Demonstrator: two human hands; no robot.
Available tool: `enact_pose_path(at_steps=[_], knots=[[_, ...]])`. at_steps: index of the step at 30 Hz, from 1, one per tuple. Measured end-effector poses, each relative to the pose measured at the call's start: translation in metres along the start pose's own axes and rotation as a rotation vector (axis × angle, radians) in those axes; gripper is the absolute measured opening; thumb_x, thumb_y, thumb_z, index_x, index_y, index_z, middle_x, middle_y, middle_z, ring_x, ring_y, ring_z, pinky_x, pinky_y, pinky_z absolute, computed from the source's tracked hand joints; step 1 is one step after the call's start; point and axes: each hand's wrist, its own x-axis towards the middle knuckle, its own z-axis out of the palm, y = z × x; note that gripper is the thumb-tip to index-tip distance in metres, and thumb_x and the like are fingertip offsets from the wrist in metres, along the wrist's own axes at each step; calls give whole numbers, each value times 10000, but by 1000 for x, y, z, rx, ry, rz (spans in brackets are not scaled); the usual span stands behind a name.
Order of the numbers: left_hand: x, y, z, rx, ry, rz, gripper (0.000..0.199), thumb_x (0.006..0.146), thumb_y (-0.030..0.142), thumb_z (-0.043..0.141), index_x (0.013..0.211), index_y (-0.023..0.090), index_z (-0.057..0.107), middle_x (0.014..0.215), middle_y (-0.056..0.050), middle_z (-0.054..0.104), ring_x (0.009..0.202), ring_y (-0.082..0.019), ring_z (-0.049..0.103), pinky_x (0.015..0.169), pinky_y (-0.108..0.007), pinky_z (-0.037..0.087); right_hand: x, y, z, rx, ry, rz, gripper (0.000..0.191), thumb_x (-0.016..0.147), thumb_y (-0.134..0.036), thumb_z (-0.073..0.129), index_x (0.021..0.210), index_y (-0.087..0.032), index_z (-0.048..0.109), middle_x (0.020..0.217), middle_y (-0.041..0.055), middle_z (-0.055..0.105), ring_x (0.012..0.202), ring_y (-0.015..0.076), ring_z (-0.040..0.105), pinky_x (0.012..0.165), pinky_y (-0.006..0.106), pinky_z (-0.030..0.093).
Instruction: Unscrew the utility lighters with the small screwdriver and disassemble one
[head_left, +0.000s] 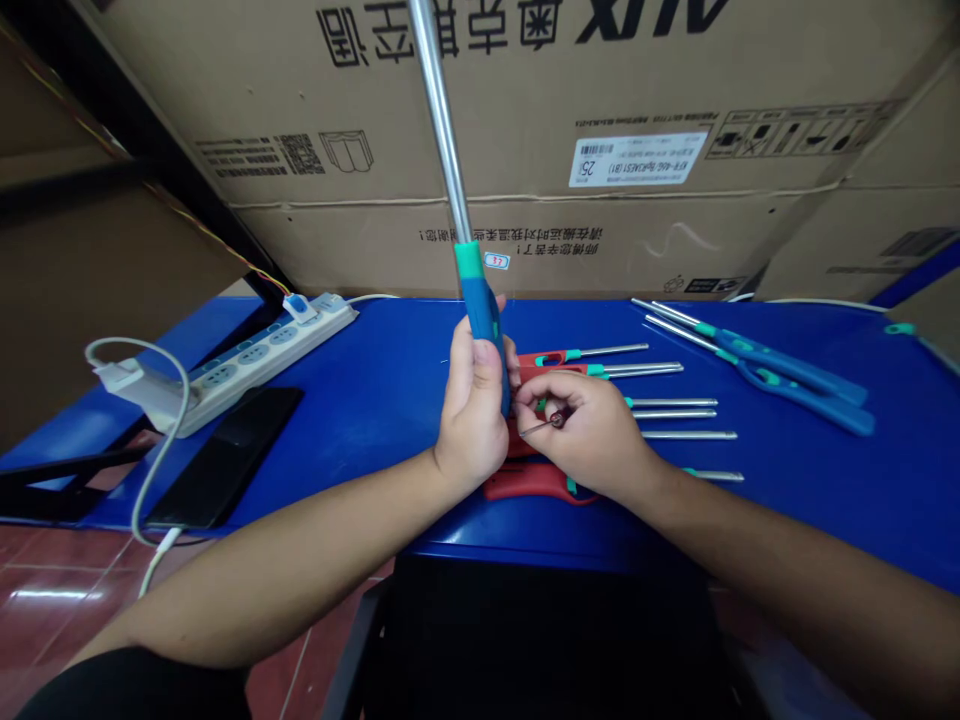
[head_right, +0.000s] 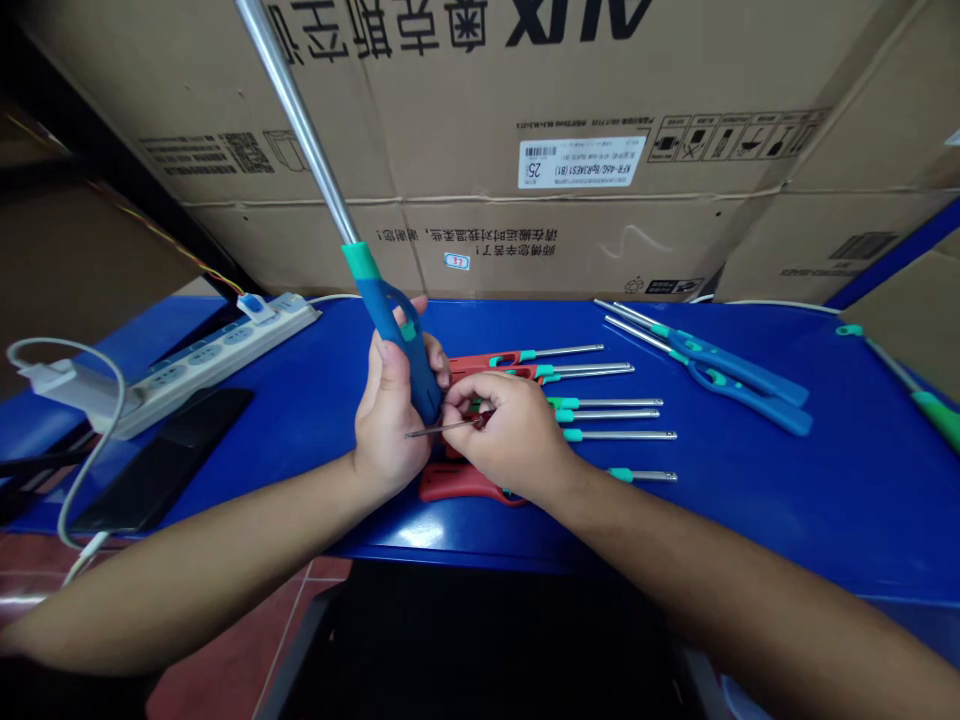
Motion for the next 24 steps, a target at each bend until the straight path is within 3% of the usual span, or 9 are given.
enact_pose_path(at_steps=[3, 6, 9, 13, 16, 19, 22, 24], knots=[[-2, -1, 2, -42, 12, 14, 419, 925, 583, 532, 1226, 308, 628, 820, -6, 537, 677, -122, 495, 624, -222, 462, 1, 1, 0, -2, -14, -33, 33, 727, -172, 610, 733, -187, 639, 580, -41, 573, 452, 76, 443, 466, 222, 387], [2, -2, 3, -72, 29, -35, 419, 916, 591, 546, 1202, 299, 636, 789, 4, 530, 648, -113, 485, 586, -213, 452, 2, 5, -3, -63, -15, -168, 42, 729, -156, 599, 734, -196, 611, 652, -20, 606, 522, 93, 502, 525, 233, 432], [10, -2, 3, -64, 44, -195, 454, 916, 616, 527, 1165, 256, 646, 758, 12, 522, 626, -105, 483, 573, -213, 440, 5, 12, -9, -206, -56, -384, 91, 756, -123, 555, 771, -193, 611, 744, 16, 640, 634, 121, 563, 607, 247, 471], [15, -2, 2, -59, 14, -468, 508, 886, 620, 577, 1111, 174, 670, 728, 12, 528, 619, -97, 501, 596, -218, 436, 7, 18, -20, -517, -212, -689, 175, 855, -130, 480, 818, -180, 644, 780, 48, 663, 692, 156, 579, 623, 274, 458], [15, -2, 1, -45, 4, -528, 515, 866, 610, 615, 1093, 153, 684, 712, 13, 525, 606, -94, 494, 574, -213, 417, 7, 18, -26, -657, -284, -815, 222, 908, -145, 450, 855, -170, 664, 791, 59, 677, 675, 166, 574, 614, 291, 436], [17, 0, -1, -85, 8, -491, 520, 876, 620, 592, 1124, 170, 671, 714, 18, 524, 576, -85, 477, 550, -208, 406, 4, 13, -25, -560, -196, -696, 164, 920, -207, 485, 889, -183, 645, 781, 40, 673, 649, 147, 569, 597, 270, 418], [19, 1, -2, -137, 33, -388, 501, 909, 624, 536, 1161, 204, 640, 721, 25, 510, 565, -82, 465, 541, -205, 407, 1, 5, -19, -450, -72, -345, 184, 953, -317, 481, 856, -204, 589, 683, 1, 622, 546, 124, 503, 548, 260, 364], [18, 0, -2, -129, 64, -310, 486, 923, 630, 503, 1167, 229, 627, 738, 23, 510, 588, -86, 475, 560, -203, 421, 0, 0, -13, -471, -79, -178, 265, 981, -347, 422, 787, -212, 541, 625, -2, 580, 523, 135, 478, 531, 276, 313]])
